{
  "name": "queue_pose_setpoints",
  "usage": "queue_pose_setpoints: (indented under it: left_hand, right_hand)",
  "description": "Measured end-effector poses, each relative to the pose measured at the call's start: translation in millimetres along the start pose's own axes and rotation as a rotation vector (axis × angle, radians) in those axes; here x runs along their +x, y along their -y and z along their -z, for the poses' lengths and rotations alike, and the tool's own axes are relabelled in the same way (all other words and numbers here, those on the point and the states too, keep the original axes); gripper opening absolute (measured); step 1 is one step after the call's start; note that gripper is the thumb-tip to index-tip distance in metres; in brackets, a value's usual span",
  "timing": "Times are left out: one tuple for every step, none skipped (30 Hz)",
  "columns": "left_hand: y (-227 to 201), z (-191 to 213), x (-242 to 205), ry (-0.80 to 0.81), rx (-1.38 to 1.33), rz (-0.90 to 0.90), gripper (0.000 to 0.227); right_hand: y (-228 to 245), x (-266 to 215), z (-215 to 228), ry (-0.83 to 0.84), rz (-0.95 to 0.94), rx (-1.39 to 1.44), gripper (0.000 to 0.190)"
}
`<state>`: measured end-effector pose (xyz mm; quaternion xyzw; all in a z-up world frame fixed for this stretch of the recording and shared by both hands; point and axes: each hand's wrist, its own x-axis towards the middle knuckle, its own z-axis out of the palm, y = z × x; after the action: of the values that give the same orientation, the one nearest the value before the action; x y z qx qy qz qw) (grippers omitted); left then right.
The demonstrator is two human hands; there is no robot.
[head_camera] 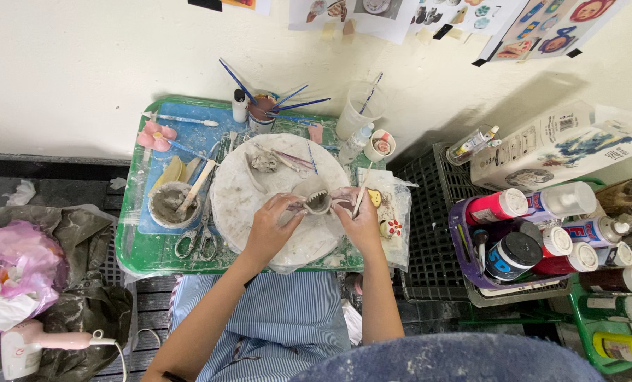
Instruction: The person shapes a piece of clay on a potter's wheel bat by hand and with a wooden tool. They spray water onto the clay, smooth a flat piece, and use a tool to carve details into a clay shark head.
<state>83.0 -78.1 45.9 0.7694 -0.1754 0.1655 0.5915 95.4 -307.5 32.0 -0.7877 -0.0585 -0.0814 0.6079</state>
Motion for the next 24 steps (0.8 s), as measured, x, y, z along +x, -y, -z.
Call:
queue_pose_setpoints:
  left_hand:
    - [0,0,0,0.002,0.002,-0.001,0.029]
    - [0,-1,-1,0.004,0.004,-0.002,0.029]
    - [0,-1,-1,0.008,0.002,-0.001,0.030]
    - [0,-1,-1,0.011,0.000,0.000,0.030]
    - [0,-1,-2,0.014,-0.002,0.001,0.030]
    - [0,-1,-4,0.019,-0.001,0.007,0.031]
    - [0,0,-5,0.024,0.001,0.010,0.031]
    - [1,1,-6,0.028,0.002,0.013,0.031]
    - [2,2,-8,0.047,-0.047,0.032,0.030]
    - [3,4,-11,0.066,-0.097,0.051,0.029]
    - [5,8,-13,0.086,-0.146,0.069,0.028]
    - [7,11,-15,0.101,-0.252,0.144,0.029]
    - [8,15,-19,0.115,-0.358,0.223,0.030]
    - [9,21,-22,0.128,-0.464,0.302,0.031]
    - [10,29,-25,0.116,-0.432,0.315,0.031]
    - [10,38,-28,0.103,-0.399,0.327,0.030]
    - [10,47,-29,0.091,-0.367,0.339,0.029]
    - [10,56,-29,0.070,-0.304,0.385,0.031]
    - [10,65,-29,0.048,-0.243,0.436,0.033]
    - [10,72,-29,0.027,-0.181,0.487,0.035]
    - [10,77,-26,0.031,-0.068,0.436,0.033]
    - [11,81,-23,0.036,0.046,0.385,0.031]
    - [11,84,-22,0.041,0.158,0.333,0.029]
    - [11,86,-23,0.052,0.273,0.261,0.029]
  right_hand:
    - [-2,0,1,0.001,-0.015,-0.025,0.033]
    - [-4,-1,2,0.002,-0.030,-0.050,0.033]
    - [-5,0,3,0.005,-0.010,-0.032,0.033]
    - [-6,0,3,0.008,0.009,-0.014,0.033]
    - [-7,0,4,0.013,0.029,0.005,0.033]
    - [-7,-1,4,0.020,0.045,0.028,0.034]
    - [-6,-3,4,0.028,0.064,0.051,0.035]
    - [-4,-5,3,0.035,0.083,0.074,0.036]
    - [-1,-8,5,0.049,0.063,0.096,0.036]
    - [3,-13,7,0.062,0.042,0.118,0.035]
    - [7,-17,8,0.075,0.022,0.141,0.035]
    - [12,-22,7,0.076,-0.014,0.077,0.037]
    - [17,-28,7,0.080,-0.052,0.014,0.039]
    - [22,-35,6,0.084,-0.090,-0.049,0.041]
    - [27,-43,0,0.122,-0.121,-0.046,0.039]
    - [31,-52,-11,0.160,-0.152,-0.043,0.037]
    - [34,-58,-23,0.198,-0.182,-0.041,0.035]
    - [36,-61,-36,0.224,-0.137,-0.063,0.034]
    - [38,-66,-51,0.252,-0.096,-0.085,0.033]
    - [40,-69,-63,0.280,-0.054,-0.106,0.033]
    - [41,-68,-73,0.266,-0.108,-0.195,0.035]
    - [43,-66,-81,0.253,-0.162,-0.283,0.037]
    - [45,-64,-86,0.238,-0.215,-0.372,0.040]
    - [48,-63,-88,0.221,-0.165,-0.412,0.036]
